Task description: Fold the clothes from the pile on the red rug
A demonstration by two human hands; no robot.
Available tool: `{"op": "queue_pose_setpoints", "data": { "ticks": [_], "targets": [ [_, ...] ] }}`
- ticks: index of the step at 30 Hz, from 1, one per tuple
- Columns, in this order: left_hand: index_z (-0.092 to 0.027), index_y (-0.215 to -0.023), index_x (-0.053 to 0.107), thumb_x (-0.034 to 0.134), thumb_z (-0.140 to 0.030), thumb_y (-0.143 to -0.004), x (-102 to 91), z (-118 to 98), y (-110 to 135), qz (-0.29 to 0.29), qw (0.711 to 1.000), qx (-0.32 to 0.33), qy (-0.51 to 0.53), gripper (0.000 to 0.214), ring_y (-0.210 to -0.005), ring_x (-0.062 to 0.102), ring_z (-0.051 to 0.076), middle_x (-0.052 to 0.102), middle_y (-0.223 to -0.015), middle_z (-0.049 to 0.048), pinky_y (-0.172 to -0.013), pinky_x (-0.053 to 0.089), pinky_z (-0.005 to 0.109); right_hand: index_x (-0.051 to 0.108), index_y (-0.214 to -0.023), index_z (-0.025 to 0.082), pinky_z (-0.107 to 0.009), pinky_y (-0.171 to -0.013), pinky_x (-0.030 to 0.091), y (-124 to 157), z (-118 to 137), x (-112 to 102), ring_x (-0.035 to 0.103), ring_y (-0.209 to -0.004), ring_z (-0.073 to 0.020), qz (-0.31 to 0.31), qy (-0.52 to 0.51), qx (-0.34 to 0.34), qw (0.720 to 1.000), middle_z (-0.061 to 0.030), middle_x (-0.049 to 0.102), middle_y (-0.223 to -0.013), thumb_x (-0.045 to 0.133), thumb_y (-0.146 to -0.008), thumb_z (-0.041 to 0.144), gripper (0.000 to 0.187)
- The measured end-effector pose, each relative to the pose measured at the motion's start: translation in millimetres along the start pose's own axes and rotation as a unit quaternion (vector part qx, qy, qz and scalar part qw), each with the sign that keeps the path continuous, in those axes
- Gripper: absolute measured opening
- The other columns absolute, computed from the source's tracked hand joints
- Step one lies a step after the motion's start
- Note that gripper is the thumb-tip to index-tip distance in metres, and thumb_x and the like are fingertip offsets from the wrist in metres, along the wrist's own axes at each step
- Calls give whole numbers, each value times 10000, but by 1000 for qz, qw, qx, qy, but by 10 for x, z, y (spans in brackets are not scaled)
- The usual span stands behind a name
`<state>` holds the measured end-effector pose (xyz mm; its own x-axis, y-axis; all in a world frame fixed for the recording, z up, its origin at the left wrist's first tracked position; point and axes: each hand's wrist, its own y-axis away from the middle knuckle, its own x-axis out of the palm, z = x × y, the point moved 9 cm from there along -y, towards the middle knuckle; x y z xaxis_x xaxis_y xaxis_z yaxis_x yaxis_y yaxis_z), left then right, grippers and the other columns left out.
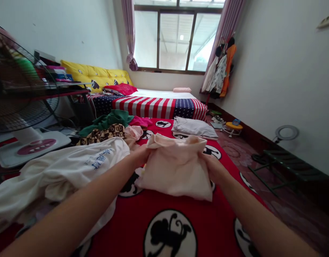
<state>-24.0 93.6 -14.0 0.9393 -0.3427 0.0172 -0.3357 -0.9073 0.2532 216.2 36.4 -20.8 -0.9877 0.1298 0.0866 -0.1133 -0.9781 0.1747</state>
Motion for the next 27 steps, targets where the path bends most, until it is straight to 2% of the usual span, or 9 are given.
{"op": "queue_pose_setpoints", "data": {
  "ticks": [2,4,8,12,14,19,21,24,27],
  "targets": [
    [-134,-907,662,658,-555,-716,-8,216,-230,-12,998,-44,31,463,-774,676,254,700,-756,87,-694,538,345,660,-814,152,-388,-752,557,-167,-238,-38,706,-789,-265,-31,-34,49,998,-121,740,-821,613,-784,381,235],
    [-127,-941,657,627,-563,-752,-10,359,-253,-5,996,-66,63,477,-810,686,259,717,-830,113,-727,547,349,649,-877,155,-411,-780,558,-160,-359,-60,708,-826,-278,-30,-34,52,998,-116,743,-839,628,-777,362,231],
    [-130,-976,666,689,-494,-737,-34,457,81,20,991,-77,104,436,-874,685,246,723,-964,116,-741,541,306,582,-1106,182,-415,-802,560,92,-435,-139,691,-934,-282,6,-1,-2,1000,-105,716,-1056,696,-729,388,444],
    [-140,-1011,674,769,-427,-670,13,441,419,64,996,-46,31,456,-868,673,212,725,-967,83,-690,508,244,391,-1346,192,-408,-771,562,287,-559,-288,687,-931,-276,-13,54,-31,998,-135,671,-1148,759,-644,400,820],
    [-136,-986,682,805,-384,-614,23,437,496,59,997,-38,7,464,-863,664,200,726,-930,68,-695,494,228,335,-1384,179,-403,-766,561,328,-568,-303,687,-918,-273,-15,73,-34,997,-149,657,-1164,767,-617,382,903],
    [-130,-952,677,825,-334,-537,-24,411,672,17,998,-51,-11,486,-730,644,171,717,-832,42,-578,442,201,355,-1377,166,-387,-772,554,524,-440,-269,682,-931,-276,-5,55,-14,998,-150,672,-1130,787,-588,353,918],
    [-148,-978,671,821,-327,-546,-12,457,844,37,996,-73,-20,491,-761,650,179,718,-859,35,-601,447,207,347,-1395,177,-387,-753,556,730,-500,-238,684,-926,-284,13,46,5,999,-147,678,-1121,804,-566,372,966],
    [-170,-986,675,809,-336,-587,20,591,1148,93,990,-97,-43,453,-949,645,220,718,-944,39,-749,474,239,345,-1413,189,-380,-737,554,1112,-691,-202,684,-918,-279,56,48,19,997,-147,679,-1116,796,-558,456,1002],
    [-182,-996,674,774,-431,-641,-34,680,1270,108,987,-106,-60,445,-1003,632,238,709,-994,54,-754,483,262,457,-1347,200,-321,-573,538,1322,-735,-265,691,-725,-228,93,146,28,985,-107,706,-989,710,-641,541,824]
  ]
}}
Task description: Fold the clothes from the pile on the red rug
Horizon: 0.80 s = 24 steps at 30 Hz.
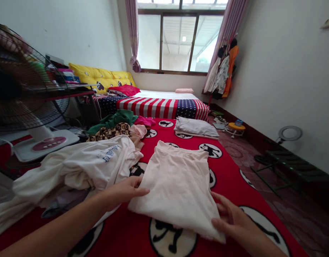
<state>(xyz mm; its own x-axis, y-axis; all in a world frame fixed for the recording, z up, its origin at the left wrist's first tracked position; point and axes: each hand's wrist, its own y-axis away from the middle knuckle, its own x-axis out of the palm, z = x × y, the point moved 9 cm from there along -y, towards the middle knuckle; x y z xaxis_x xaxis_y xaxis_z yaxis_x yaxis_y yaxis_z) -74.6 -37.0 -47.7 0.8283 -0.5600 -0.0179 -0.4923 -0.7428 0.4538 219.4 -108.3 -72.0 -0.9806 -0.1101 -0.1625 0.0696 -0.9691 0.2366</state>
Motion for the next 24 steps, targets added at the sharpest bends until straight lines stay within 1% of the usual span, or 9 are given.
{"op": "queue_pose_setpoints", "data": {
  "ticks": [2,3,5,7,10,13,17,20,24],
  "targets": [
    [-185,-1003,658,752,-502,-648,-133,-51,-73,-39,999,4,2,486,-878,654,205,701,-979,54,-670,480,248,603,-1192,206,-293,-466,483,-37,169,-168,634,-543,-184,-13,141,3,990,-69,711,-848,649,-708,535,587],
    [-179,-992,650,752,-524,-636,-216,-119,-148,-66,998,13,6,505,-800,652,179,698,-955,52,-636,472,237,669,-1072,206,-296,-495,486,-111,373,-270,621,-536,-176,-35,216,-29,975,-63,712,-820,659,-708,505,471],
    [-158,-933,642,773,-533,-593,-361,-308,-355,-113,993,38,12,523,-678,621,134,688,-878,42,-607,459,224,719,-899,226,-319,-620,514,-307,893,-468,649,-679,-206,-133,313,-112,934,-64,724,-900,690,-678,446,313],
    [-142,-856,644,791,-525,-553,-459,-492,-602,-151,987,58,-5,509,-630,594,128,666,-772,27,-574,442,220,716,-905,224,-332,-680,517,-579,1273,-430,662,-751,-222,-157,316,-161,922,-61,726,-911,640,-730,433,283],
    [-138,-743,642,818,-481,-513,-570,-706,-921,-228,967,93,-71,448,-620,583,164,601,-618,4,-527,401,225,703,-930,184,-333,-692,518,-981,1538,-156,667,-739,-211,-168,265,-201,928,-72,724,-922,607,-753,381,281],
    [-128,-809,644,854,-372,-473,-601,-789,-1117,-285,943,137,-104,466,-719,622,221,630,-671,28,-585,425,250,688,-939,157,-333,-713,521,-1241,1466,96,664,-748,-205,-196,197,-217,936,-87,720,-932,593,-753,340,278],
    [-118,-1047,610,833,-285,-527,-552,-807,-1161,-316,919,215,-98,590,-861,645,248,683,-912,94,-735,482,308,668,-963,150,-330,-716,531,-1385,1155,216,663,-807,-211,-209,135,-222,943,-101,709,-970,564,-770,317,276],
    [-143,-1135,589,798,-290,-596,-420,-834,-1166,-245,927,285,-25,596,-925,648,231,688,-1011,92,-804,493,307,663,-1006,151,-327,-757,524,-1396,1054,241,654,-870,-208,-204,156,-246,935,-102,697,-1023,543,-796,288,278],
    [-167,-1191,598,792,-267,-609,-323,-886,-1156,-159,923,344,61,622,-962,644,228,694,-1042,80,-803,491,292,647,-1113,174,-356,-897,458,-1405,1090,363,618,-1001,-223,-188,284,-274,899,-92,687,-1090,527,-845,279,313]
  ]
}}
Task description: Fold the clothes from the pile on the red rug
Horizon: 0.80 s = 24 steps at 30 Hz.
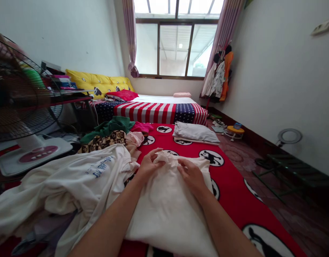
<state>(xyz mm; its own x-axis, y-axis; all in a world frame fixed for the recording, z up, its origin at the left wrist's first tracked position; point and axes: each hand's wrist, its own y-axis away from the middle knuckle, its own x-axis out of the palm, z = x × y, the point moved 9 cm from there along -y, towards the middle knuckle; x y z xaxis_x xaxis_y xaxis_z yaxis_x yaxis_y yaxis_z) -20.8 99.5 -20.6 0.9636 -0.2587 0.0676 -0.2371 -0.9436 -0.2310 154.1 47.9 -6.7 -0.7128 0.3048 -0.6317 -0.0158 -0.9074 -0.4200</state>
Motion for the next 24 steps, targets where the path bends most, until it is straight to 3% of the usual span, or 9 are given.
{"op": "queue_pose_setpoints", "data": {
  "ticks": [3,6,9,11,14,18,21,24],
  "targets": [
    [-164,-1174,625,804,-236,-592,-8,36,3,10,998,-17,67,613,-968,642,233,694,-1069,91,-792,486,282,684,-1047,202,-374,-919,412,-15,69,69,601,-1021,-245,27,97,-23,995,-93,697,-1027,493,-892,325,275],
    [-159,-1161,639,831,-213,-553,-44,84,17,4,992,-47,121,640,-943,649,230,696,-1069,95,-773,488,274,701,-836,213,-348,-835,418,-18,90,76,608,-910,-237,33,127,-18,991,-76,690,-886,536,-859,323,200],
    [-161,-1144,653,849,-200,-526,-72,95,31,-7,988,-59,142,649,-911,655,221,700,-1061,93,-765,491,269,634,-725,202,-299,-750,417,-9,120,29,594,-813,-202,11,85,-15,996,-40,668,-821,633,-720,209,9],
    [-162,-1139,659,854,-197,-519,-74,92,37,-8,988,-61,144,651,-891,659,215,702,-1055,93,-763,492,269,589,-699,204,-271,-706,412,3,152,25,586,-758,-175,11,39,-20,999,-12,658,-775,620,-670,146,72],
    [-167,-1140,662,851,-203,-533,-55,94,45,3,987,-65,145,636,-884,661,218,704,-1045,91,-759,495,275,594,-755,208,-258,-665,410,15,165,46,578,-703,-162,27,-18,-8,999,8,650,-736,634,-675,182,93],
    [-180,-1110,672,845,-189,-552,-23,85,57,31,984,-74,161,584,-857,660,201,705,-1038,76,-748,496,271,639,-858,209,-260,-683,425,18,199,56,584,-741,-163,39,-118,-9,992,0,663,-798,603,-780,318,139],
    [-181,-1116,667,840,-157,-557,-8,54,64,43,983,-74,161,585,-830,655,176,706,-1013,67,-738,491,250,593,-713,200,-249,-655,413,26,251,30,549,-700,-147,28,-150,-36,988,8,621,-733,594,-754,228,49],
    [-191,-1186,631,836,-152,-567,10,24,66,54,982,-65,166,654,-870,653,183,704,-1009,66,-741,491,240,571,-692,204,-252,-663,407,76,346,70,539,-716,-149,52,-122,-82,988,13,612,-743,592,-681,126,82]
  ]
}}
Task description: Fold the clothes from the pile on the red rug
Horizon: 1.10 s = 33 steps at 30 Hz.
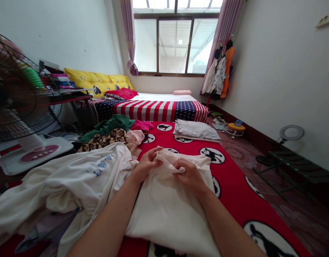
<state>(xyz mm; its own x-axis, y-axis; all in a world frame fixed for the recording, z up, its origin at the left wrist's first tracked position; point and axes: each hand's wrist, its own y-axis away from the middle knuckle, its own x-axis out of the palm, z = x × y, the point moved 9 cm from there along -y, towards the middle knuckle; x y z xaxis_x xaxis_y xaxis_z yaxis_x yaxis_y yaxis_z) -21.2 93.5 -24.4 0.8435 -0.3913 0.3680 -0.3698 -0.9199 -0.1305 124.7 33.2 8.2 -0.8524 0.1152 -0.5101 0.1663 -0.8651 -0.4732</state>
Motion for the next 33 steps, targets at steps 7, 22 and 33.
{"op": "queue_pose_setpoints", "data": {
  "ticks": [7,22,33],
  "targets": [
    [-208,-1251,592,821,-161,-606,-9,8,-8,22,1000,-3,11,686,-900,661,193,698,-1041,79,-766,503,261,635,-908,219,-269,-670,392,53,77,66,551,-701,-149,23,40,-15,999,14,646,-755,590,-826,280,111],
    [-187,-1076,694,839,-143,-604,73,129,50,106,992,-60,22,496,-795,695,196,746,-931,89,-729,511,265,649,-876,216,-290,-748,441,44,-130,-153,564,-795,-176,-98,46,17,994,-21,622,-859,661,-728,185,152],
    [-130,-1087,650,790,-275,-637,-443,82,-52,-188,962,13,-200,493,-841,659,222,710,-913,95,-776,511,332,629,-926,201,-341,-814,446,58,-18,-319,584,-876,-209,-160,122,11,980,-63,619,-958,613,-790,214,138]
  ]
}}
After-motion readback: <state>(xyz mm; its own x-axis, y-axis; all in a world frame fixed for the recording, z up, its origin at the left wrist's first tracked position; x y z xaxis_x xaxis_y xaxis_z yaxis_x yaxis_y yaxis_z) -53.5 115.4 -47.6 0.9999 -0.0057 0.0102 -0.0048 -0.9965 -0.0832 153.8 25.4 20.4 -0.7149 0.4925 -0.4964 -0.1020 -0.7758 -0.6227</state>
